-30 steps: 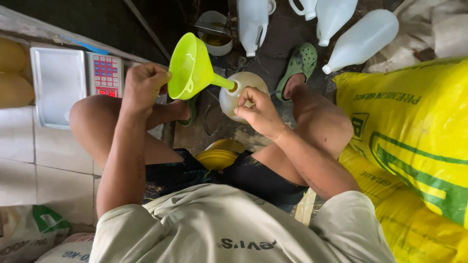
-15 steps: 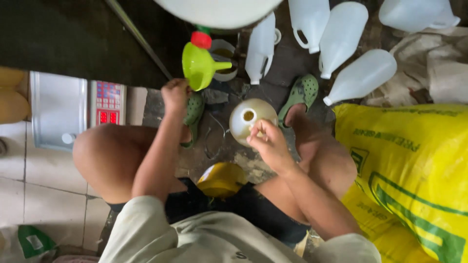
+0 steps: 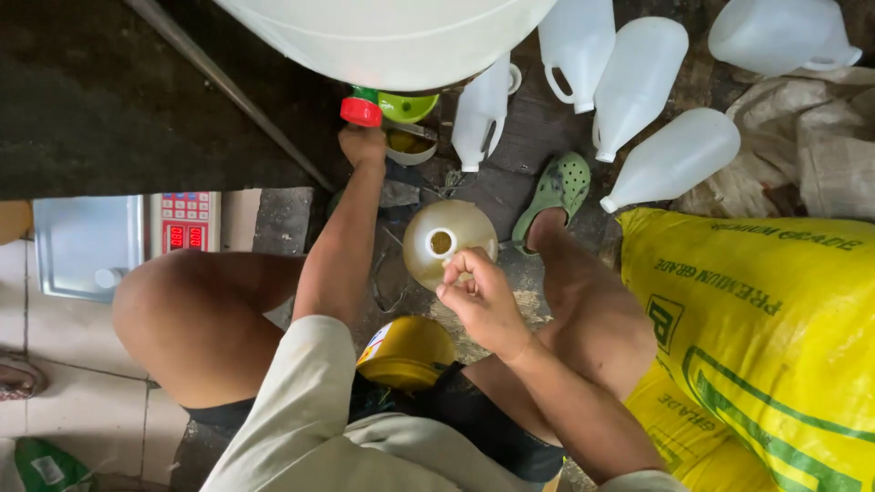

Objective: The person places an empty plastic jug on a digital scale, then uses a green funnel to pour a yellow liquid from a large white container into the jug. After filling, they remove the funnel, cap the jug, and place it on the scale to check the weight.

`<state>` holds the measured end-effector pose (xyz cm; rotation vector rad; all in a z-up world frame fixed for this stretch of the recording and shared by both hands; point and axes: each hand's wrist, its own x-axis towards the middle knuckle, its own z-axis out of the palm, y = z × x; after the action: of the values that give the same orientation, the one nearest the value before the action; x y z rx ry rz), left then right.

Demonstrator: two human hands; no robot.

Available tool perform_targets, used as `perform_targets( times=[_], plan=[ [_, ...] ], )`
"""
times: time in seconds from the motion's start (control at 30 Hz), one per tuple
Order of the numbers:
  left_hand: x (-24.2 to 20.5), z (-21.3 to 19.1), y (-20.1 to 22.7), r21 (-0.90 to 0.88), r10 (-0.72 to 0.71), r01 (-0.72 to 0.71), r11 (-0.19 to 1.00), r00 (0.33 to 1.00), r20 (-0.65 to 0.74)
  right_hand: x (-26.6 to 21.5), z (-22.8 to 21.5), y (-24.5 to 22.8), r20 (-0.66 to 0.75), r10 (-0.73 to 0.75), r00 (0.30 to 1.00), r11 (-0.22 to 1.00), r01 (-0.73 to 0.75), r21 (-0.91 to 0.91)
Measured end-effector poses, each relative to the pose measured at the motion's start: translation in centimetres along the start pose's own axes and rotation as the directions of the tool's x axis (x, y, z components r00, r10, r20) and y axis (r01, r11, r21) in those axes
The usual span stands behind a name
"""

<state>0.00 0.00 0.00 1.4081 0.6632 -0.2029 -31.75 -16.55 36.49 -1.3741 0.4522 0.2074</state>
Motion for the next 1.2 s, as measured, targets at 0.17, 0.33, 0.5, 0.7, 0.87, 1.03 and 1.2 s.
perform_targets(
  times=[0.17,0.33,0.5,0.7,0.87,1.03,1.2],
  plan=[
    [-13.1,-2.7,5.9,0.162,0.008,0.012,0.987,0.993,-0.119,-0.1,0.3,1.0,0.005,-0.032,0.999,0.999,0.032,-0.011],
    [-27.4,-12.4,15.1,0.150,0.006,0.010,0.989,0.995,-0.103,-0.7,-0.2,1.3,0.054,-0.018,0.998,0.989,0.025,-0.143],
    [-38.2,-24.1,30.1,0.139,0.659,-0.654,0.744,0.752,0.014,-0.8,-0.1,-0.4,0.043,-0.253,0.966,0.885,0.249,-0.393],
    [-26.0,-41.3,17.7,0.444,0.642,-0.478,0.758,0.668,-0.376,0.6,-0.1,1.6,-0.078,-0.211,0.974,0.945,0.182,-0.273],
    [-20.0,-44.1,3.1,0.730,0.286,0.061,0.681,0.896,-0.341,2.2,-0.1,2.9,-0.115,-0.172,0.978,0.958,0.139,-0.249],
    [-16.5,-44.2,8.0,0.826,0.639,-0.107,0.553,0.691,-0.338,4.4,-0.5,3.8,-0.139,-0.141,0.980,0.972,0.111,-0.207],
    [-7.0,-48.9,12.3,0.967,0.577,0.188,0.174,0.776,-0.255,6.7,-0.7,4.2,-0.129,-0.123,0.984,0.973,0.094,-0.212]
  ],
)
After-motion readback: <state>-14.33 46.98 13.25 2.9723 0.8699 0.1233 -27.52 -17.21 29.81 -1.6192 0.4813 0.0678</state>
